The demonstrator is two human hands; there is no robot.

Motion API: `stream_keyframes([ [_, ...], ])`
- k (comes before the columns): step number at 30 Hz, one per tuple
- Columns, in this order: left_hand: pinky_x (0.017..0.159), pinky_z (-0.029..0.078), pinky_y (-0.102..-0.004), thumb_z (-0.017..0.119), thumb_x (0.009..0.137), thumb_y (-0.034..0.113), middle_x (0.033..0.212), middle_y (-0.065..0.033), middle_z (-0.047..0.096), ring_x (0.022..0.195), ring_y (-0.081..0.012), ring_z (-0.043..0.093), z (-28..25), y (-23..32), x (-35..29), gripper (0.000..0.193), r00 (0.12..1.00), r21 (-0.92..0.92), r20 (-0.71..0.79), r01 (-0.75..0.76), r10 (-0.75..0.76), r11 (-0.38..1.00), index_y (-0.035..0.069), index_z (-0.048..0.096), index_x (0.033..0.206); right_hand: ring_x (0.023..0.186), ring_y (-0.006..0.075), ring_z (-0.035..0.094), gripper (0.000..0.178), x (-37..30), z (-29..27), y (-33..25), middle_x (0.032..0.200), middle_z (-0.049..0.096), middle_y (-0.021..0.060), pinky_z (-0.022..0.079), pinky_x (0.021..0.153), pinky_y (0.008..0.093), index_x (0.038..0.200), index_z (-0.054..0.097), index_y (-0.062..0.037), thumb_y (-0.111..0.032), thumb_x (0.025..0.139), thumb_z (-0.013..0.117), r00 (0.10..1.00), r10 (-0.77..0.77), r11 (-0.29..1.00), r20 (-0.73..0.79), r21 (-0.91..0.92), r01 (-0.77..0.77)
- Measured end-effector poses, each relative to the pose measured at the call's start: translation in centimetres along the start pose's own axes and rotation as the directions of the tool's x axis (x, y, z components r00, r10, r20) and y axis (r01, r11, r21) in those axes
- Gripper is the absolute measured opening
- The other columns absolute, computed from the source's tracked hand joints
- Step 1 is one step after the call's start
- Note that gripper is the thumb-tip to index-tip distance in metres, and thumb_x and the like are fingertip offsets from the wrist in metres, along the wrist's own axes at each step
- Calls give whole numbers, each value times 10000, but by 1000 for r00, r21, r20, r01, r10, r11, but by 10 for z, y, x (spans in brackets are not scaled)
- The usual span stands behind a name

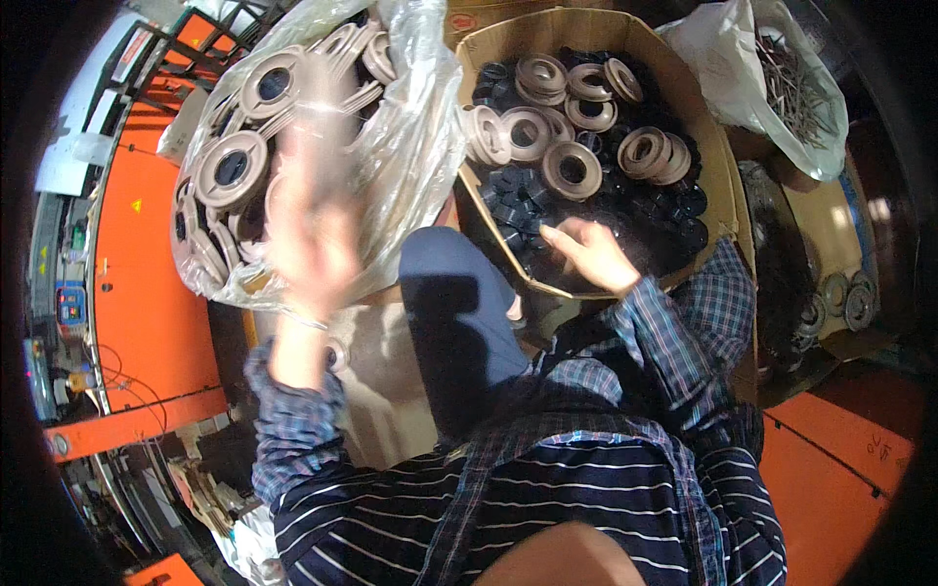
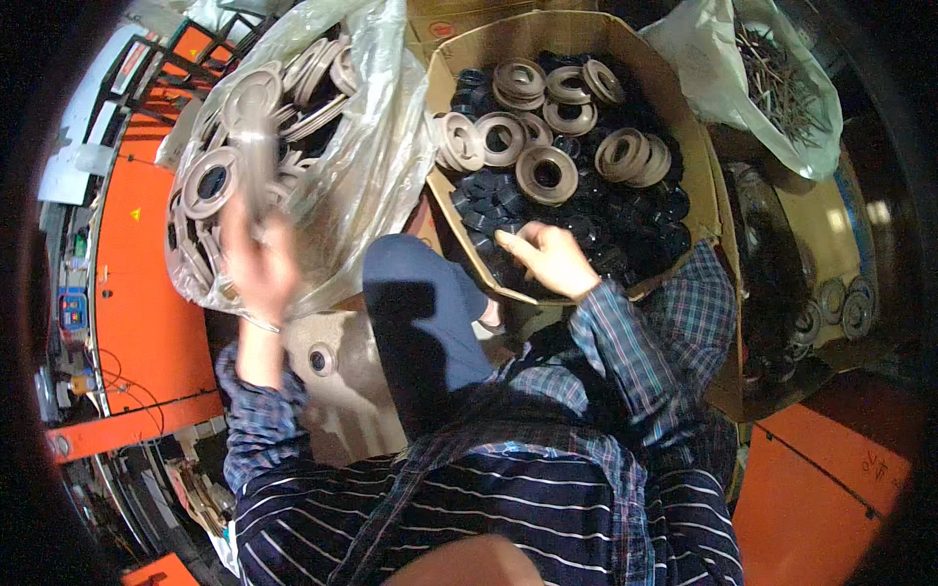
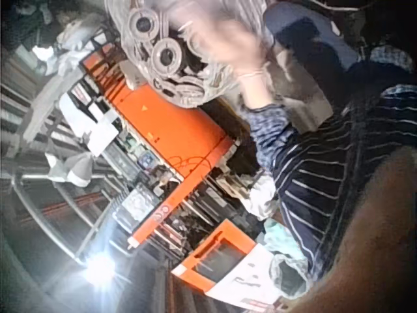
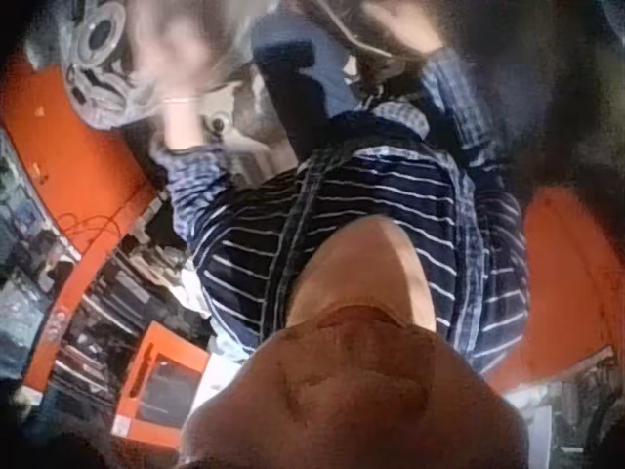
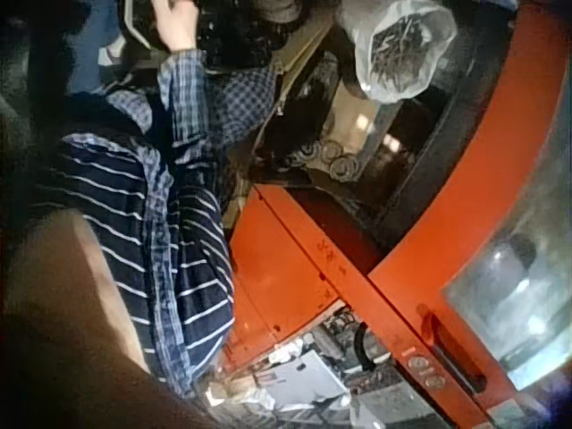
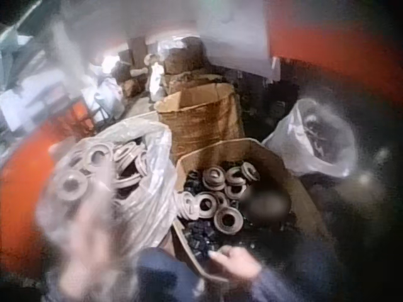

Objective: The person sits on the floor and repeatedly picks a beige ring and a black cap, presses them together, and places the assembled pair into a plastic bag. The person continues this cycle throughout the clip.

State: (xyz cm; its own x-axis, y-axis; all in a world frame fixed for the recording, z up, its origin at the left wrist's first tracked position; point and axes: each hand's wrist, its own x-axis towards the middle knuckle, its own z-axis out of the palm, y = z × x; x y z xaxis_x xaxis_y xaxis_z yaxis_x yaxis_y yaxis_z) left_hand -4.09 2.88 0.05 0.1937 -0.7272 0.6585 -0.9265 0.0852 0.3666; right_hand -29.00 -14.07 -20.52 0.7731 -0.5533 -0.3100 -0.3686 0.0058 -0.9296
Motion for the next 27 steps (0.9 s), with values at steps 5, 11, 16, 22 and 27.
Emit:
stream_keyframes([
  [5,1184,267,-412,689,896,74,1528,-234,375,1438,-330,348,25,-34,37,725,978,464,-165,-38,129,885,-3,317,1514,1006,415,629,474,55,-18,67,1239,573,215,514,890,487,1245,521,-25,-155,827,702,932,-259,762,-253,-647,37],
  [11,1107,327,-496,693,745,130,1287,-147,603,1250,-340,514,273,-24,1,538,772,53,561,-394,299,918,81,597,1271,963,388,654,413,85,-6,104,1190,604,166,550,799,481,1258,533,-74,-54,847,568,927,-349,572,-139,-815,93],
  [16,1185,177,-578,567,799,154,1383,-111,574,1382,-301,425,386,-68,-49,543,471,179,882,-336,0,925,135,575,1342,842,335,675,163,73,-15,111,1034,643,144,560,679,453,996,645,-83,-112,849,580,950,-283,493,-130,-870,27],
  [22,1129,310,-532,567,843,230,1026,-118,676,1218,-309,554,397,-82,-85,310,621,263,784,-371,27,891,132,718,1096,860,366,705,178,64,-11,81,917,712,176,562,731,483,906,729,-80,-185,763,709,995,-102,627,-16,-777,51],
  [27,948,511,-451,601,821,250,1130,-242,685,1056,-389,655,358,-39,-56,405,294,36,955,33,-44,999,35,677,1156,853,341,695,308,26,-55,25,886,724,133,539,741,460,937,748,-99,-327,735,790,975,117,689,188,-723,57],
])
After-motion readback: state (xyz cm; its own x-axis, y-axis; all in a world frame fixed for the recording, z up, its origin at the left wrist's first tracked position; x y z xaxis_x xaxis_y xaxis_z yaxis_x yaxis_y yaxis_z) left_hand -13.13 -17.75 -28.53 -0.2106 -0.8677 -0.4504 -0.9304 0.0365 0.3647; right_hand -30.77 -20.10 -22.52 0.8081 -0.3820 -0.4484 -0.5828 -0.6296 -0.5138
